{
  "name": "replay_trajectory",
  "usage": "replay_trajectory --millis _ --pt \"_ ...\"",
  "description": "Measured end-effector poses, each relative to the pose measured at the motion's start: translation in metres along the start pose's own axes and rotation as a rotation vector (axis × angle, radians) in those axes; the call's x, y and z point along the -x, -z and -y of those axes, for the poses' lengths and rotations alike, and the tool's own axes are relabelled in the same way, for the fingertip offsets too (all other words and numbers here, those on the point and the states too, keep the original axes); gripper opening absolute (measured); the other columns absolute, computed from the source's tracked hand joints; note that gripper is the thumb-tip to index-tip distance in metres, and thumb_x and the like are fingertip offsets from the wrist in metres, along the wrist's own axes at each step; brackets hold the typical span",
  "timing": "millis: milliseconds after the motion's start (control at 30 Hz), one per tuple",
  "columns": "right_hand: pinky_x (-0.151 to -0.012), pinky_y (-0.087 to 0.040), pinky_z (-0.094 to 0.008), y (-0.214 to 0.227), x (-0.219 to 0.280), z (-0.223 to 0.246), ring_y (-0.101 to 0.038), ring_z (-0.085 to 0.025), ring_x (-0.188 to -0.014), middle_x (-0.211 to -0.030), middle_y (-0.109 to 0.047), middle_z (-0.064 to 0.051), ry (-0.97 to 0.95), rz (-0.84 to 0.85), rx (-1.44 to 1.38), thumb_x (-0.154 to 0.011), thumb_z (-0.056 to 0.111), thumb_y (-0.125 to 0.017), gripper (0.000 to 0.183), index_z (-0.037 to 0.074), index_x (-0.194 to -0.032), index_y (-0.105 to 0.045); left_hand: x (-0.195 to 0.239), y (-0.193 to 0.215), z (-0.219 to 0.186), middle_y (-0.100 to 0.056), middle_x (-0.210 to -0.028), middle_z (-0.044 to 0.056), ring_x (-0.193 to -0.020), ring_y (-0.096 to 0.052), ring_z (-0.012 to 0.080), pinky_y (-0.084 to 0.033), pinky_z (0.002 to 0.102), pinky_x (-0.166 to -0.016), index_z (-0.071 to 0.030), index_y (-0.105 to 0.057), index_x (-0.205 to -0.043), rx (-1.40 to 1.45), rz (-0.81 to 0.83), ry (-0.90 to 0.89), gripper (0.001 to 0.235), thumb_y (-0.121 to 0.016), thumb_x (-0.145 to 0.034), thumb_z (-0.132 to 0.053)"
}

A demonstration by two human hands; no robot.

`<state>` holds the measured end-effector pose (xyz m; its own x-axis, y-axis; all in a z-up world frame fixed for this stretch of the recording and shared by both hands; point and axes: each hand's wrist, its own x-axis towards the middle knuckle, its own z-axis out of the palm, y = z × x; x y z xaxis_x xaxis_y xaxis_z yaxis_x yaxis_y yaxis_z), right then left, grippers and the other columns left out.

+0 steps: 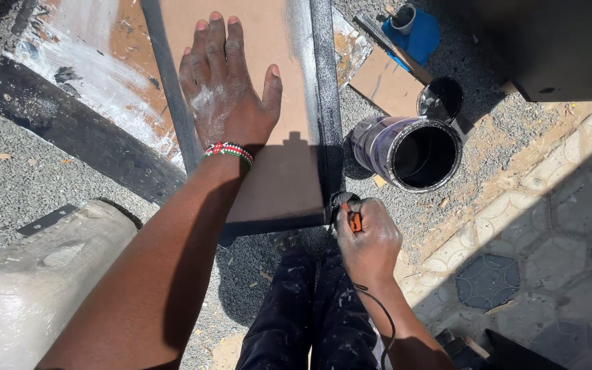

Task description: The person paints a dark rectangular wooden board with black paint using a cloth. They repeatedly dip the cloth into a paint can and wipe the surface of the board. Later, they flip the board to paint the edges and the lighter-colored back side.

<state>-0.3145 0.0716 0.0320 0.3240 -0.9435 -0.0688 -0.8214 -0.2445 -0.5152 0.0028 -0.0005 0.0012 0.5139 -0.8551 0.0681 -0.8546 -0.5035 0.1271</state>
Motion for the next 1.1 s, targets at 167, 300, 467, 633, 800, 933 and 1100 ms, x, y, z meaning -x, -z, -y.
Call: replay_trajectory --millis 167,300,467,633,800,933,1100 --pt "-0.072 -0.045 -0.048 0.006 -0.056 0.008 -0.056 -0.026 -0.076 -0.085 -0.059 -0.001 -0.132 0.094 -0.152 -0.111 0.028 -0.083 0.031 0.017 -0.092 -0.061 0.001 -0.002 -0.001 -0.036 -0.195 0.009 -0.181 -0.035 0.0343 -0.033 0.061 -0.147 -0.014 -0.044 -0.189 -0.023 -0.029 -0.022 0.088 -0.075 -0.125 -0.065" --pt "-0.069 -0.048 -0.046 0.029 0.027 -0.017 -0.060 -0.021 -0.074 -0.086 -0.064 -0.001 -0.332 0.306 -0.133 -0.114 0.037 -0.078 0.031 0.017 -0.093 -0.067 0.001 -0.003 0.001 -0.040 -0.193 0.012 -0.179 -0.036 0.0357 -0.032 0.062 -0.145 -0.012 -0.048 -0.187 0.007 -0.035 -0.038 0.088 -0.076 -0.124 -0.066" --pt "-0.070 -0.046 -0.039 0.036 0.064 -0.032 -0.054 -0.015 -0.074 -0.077 -0.060 0.003 -0.502 0.215 -0.194 -0.108 0.031 -0.084 0.027 0.018 -0.090 -0.070 0.001 0.001 -0.001 -0.037 -0.194 0.013 -0.181 -0.034 0.0368 -0.028 0.064 -0.147 -0.011 -0.046 -0.188 0.053 -0.012 -0.017 0.086 -0.074 -0.125 -0.063" --pt "-0.065 -0.042 -0.042 0.022 0.034 -0.006 -0.050 -0.018 -0.071 -0.079 -0.055 0.001 -0.186 0.052 -0.190 -0.110 0.016 -0.085 0.034 0.014 -0.088 -0.059 0.002 0.002 -0.002 -0.036 -0.195 0.012 -0.182 -0.034 0.0357 -0.029 0.063 -0.147 -0.012 -0.042 -0.190 0.044 -0.008 -0.015 0.086 -0.069 -0.126 -0.063" --pt "-0.057 -0.038 -0.051 -0.009 -0.023 0.010 -0.048 -0.030 -0.064 -0.077 -0.051 -0.003 0.160 -0.065 0.059 -0.110 0.016 -0.088 0.045 0.014 -0.083 -0.051 0.001 -0.003 -0.002 -0.037 -0.196 0.011 -0.183 -0.035 0.0341 -0.028 0.060 -0.148 -0.013 -0.043 -0.190 0.019 -0.024 0.004 0.085 -0.061 -0.126 -0.066" --pt "-0.061 -0.039 -0.052 -0.025 -0.101 0.033 -0.049 -0.033 -0.067 -0.078 -0.054 -0.003 0.141 -0.136 0.046 -0.105 0.016 -0.082 0.034 0.016 -0.088 -0.053 0.004 0.000 -0.002 -0.030 -0.200 0.009 -0.186 -0.028 0.0323 -0.021 0.059 -0.151 -0.016 -0.034 -0.193 0.011 0.061 0.023 0.091 -0.061 -0.125 -0.069" --pt "-0.055 -0.039 -0.054 -0.070 -0.267 0.057 -0.064 -0.039 -0.072 -0.083 -0.072 -0.003 0.230 -0.248 0.035 -0.103 0.017 -0.075 0.017 0.016 -0.094 -0.060 0.001 -0.004 -0.003 -0.032 -0.198 0.010 -0.184 -0.029 0.0324 -0.024 0.058 -0.149 -0.014 -0.037 -0.193 -0.040 0.046 0.011 0.091 -0.062 -0.126 -0.070"
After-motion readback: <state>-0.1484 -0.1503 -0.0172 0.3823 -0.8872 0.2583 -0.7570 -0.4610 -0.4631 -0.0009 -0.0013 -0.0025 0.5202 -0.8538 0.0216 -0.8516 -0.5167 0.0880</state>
